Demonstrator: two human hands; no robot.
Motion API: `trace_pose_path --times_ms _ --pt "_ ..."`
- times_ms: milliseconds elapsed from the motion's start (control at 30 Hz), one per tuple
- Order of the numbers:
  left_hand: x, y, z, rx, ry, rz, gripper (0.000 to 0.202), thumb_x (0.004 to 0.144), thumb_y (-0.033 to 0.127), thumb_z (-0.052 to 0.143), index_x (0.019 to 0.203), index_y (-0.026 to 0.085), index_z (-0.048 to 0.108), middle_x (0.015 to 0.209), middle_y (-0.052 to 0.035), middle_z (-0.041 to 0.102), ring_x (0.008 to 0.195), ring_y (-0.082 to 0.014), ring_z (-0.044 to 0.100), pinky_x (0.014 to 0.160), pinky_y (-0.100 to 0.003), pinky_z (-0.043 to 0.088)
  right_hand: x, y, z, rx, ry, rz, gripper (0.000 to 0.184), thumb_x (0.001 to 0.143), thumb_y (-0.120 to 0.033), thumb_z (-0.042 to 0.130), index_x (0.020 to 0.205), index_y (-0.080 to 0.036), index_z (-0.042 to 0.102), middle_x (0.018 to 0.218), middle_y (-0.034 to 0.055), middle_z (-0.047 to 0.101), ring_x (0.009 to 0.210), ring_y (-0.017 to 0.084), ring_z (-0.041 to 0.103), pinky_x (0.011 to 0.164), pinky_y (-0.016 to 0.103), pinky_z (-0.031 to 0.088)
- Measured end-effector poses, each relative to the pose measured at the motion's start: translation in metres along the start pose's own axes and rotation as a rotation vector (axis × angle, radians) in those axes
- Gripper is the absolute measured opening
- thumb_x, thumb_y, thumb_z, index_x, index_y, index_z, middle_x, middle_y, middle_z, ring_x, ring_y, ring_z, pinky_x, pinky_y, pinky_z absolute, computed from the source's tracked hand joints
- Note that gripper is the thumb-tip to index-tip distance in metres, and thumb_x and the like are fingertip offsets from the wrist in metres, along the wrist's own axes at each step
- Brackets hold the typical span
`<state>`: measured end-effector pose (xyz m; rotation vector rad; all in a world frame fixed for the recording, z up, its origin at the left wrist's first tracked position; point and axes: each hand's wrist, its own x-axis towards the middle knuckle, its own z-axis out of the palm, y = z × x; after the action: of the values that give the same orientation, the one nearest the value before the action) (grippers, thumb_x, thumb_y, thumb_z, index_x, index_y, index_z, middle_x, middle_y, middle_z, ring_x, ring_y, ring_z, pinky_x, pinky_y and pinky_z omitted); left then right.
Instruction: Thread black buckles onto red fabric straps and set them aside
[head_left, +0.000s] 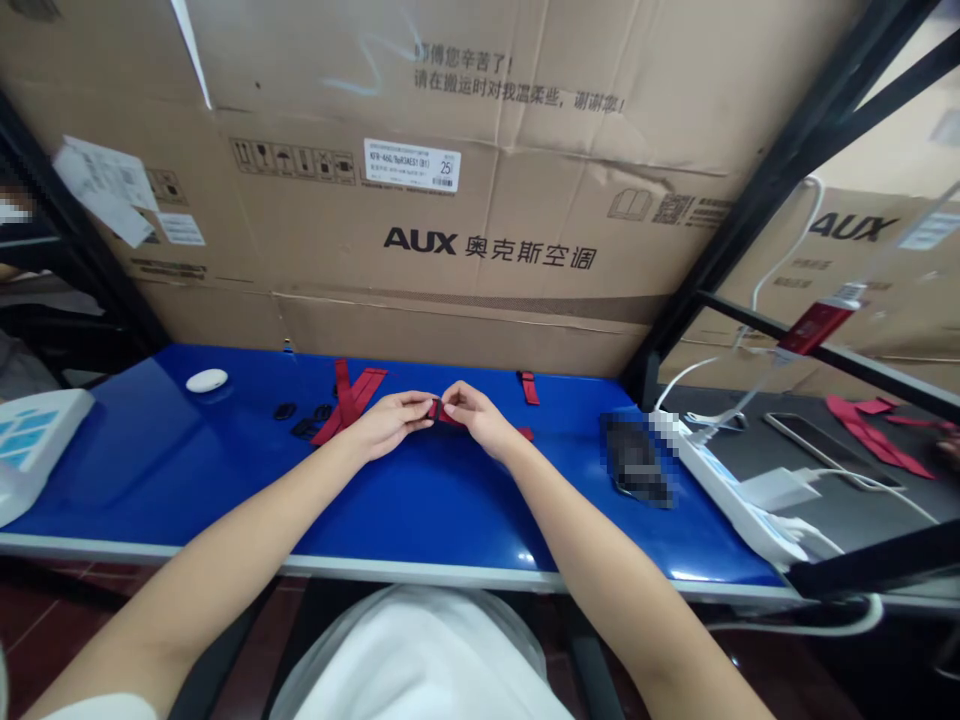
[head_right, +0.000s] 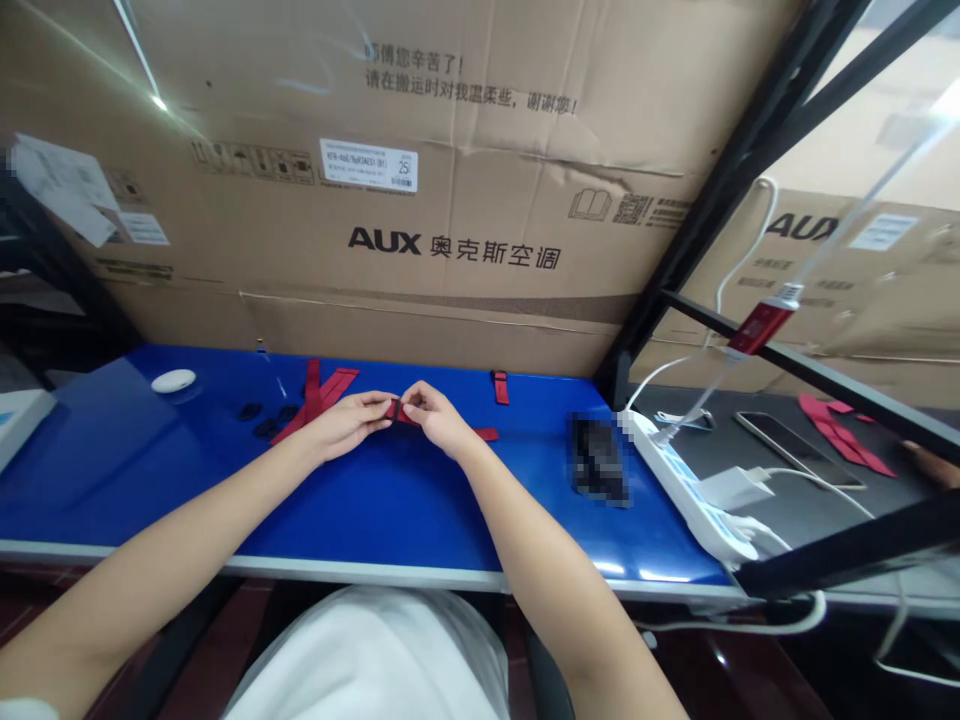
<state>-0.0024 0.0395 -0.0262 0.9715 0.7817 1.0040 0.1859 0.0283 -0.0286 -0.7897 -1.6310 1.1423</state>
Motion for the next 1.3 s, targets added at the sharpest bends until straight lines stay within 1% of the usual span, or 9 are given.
trace_pose_path --times_ms 100,200,300,400,600,800,1100,1167,1300 --pt "-0.002 0.001 0.003 -0.035 -0.017 -0.013 0.022 0.075 0.001 0.07 0.095 0.011 0.074 0.093 -0.008 0.073 0.084 -0.013 0.068 0.078 -0.022 0.055 0.001 0.003 0.003 0.209 0.054 0.024 0.024 0.069 -0.019 0.058 0.093 -0.024 0.056 0.087 -0.0021 0.052 0.081 0.015 0.049 0.073 0.026 0.037" --pt "-0.005 0.001 0.007 -0.064 -0.064 -0.042 0.024 0.077 -0.002 0.067 0.095 0.01 0.074 0.097 -0.0092 0.073 0.089 -0.0144 0.069 0.085 -0.024 0.055 0.001 0.003 0.006 0.283 0.036 0.059 0.036 0.064 -0.015 0.055 0.099 -0.026 0.056 0.091 -0.0021 0.05 0.079 0.014 0.048 0.07 0.025 0.037" --pt "-0.006 0.001 0.009 -0.086 -0.08 -0.074 0.023 0.078 -0.004 0.064 0.093 0.011 0.074 0.096 -0.0091 0.073 0.089 -0.0147 0.069 0.087 -0.026 0.056 -0.001 -0.003 0.01 0.345 0.024 0.097 0.036 0.062 -0.016 0.052 0.097 -0.025 0.055 0.092 -0.0013 0.05 0.076 0.015 0.047 0.067 0.026 0.036" --pt "-0.006 0.001 0.009 -0.118 -0.086 -0.084 0.024 0.08 -0.005 0.061 0.093 0.011 0.074 0.098 -0.0086 0.073 0.09 -0.0138 0.069 0.087 -0.023 0.056 -0.002 -0.012 0.014 0.386 0.03 0.107 0.035 0.06 -0.018 0.05 0.094 -0.024 0.053 0.094 0.0006 0.051 0.08 0.017 0.048 0.069 0.028 0.038" --pt "-0.004 0.003 0.009 -0.165 -0.072 -0.086 0.026 0.081 -0.005 0.059 0.094 0.011 0.074 0.101 -0.0082 0.071 0.09 -0.0122 0.068 0.088 -0.021 0.055 -0.002 -0.016 0.018 0.37 0.07 0.121 0.034 0.059 -0.019 0.048 0.092 -0.024 0.053 0.096 0.003 0.054 0.09 0.021 0.049 0.08 0.033 0.041" --pt "-0.005 0.003 0.007 -0.178 -0.073 -0.065 0.027 0.079 -0.003 0.063 0.099 0.012 0.074 0.097 -0.0083 0.071 0.086 -0.0124 0.068 0.081 -0.022 0.057 -0.002 -0.011 0.018 0.375 0.086 0.101 0.031 0.061 -0.019 0.048 0.091 -0.024 0.051 0.096 0.0017 0.053 0.094 0.021 0.049 0.088 0.035 0.04" --pt "-0.007 0.002 0.013 -0.005 -0.065 0.008 0.018 0.075 0.002 0.069 0.09 0.011 0.074 0.091 -0.0075 0.071 0.081 -0.0132 0.068 0.078 -0.024 0.057 -0.001 -0.008 0.018 0.441 0.064 0.05 0.032 0.06 -0.018 0.049 0.091 -0.023 0.055 0.097 0.0018 0.053 0.093 0.021 0.049 0.088 0.036 0.039" --pt "-0.008 0.001 0.015 0.035 -0.082 -0.005 0.018 0.075 0.003 0.069 0.09 0.011 0.074 0.092 -0.0076 0.071 0.081 -0.0132 0.067 0.078 -0.025 0.057 0.0 -0.005 0.018 0.396 0.049 0.046 0.026 0.063 -0.019 0.051 0.088 -0.023 0.056 0.095 0.0019 0.053 0.093 0.021 0.048 0.087 0.035 0.04" --pt "-0.01 -0.001 0.018 0.067 -0.098 -0.037 0.02 0.072 0.005 0.071 0.09 0.011 0.074 0.093 -0.0071 0.072 0.083 -0.014 0.067 0.08 -0.026 0.057 0.0 0.002 0.014 0.177 0.027 0.043 0.008 0.074 -0.028 0.059 0.079 -0.022 0.059 0.096 0.0019 0.05 0.099 0.021 0.047 0.092 0.035 0.037"
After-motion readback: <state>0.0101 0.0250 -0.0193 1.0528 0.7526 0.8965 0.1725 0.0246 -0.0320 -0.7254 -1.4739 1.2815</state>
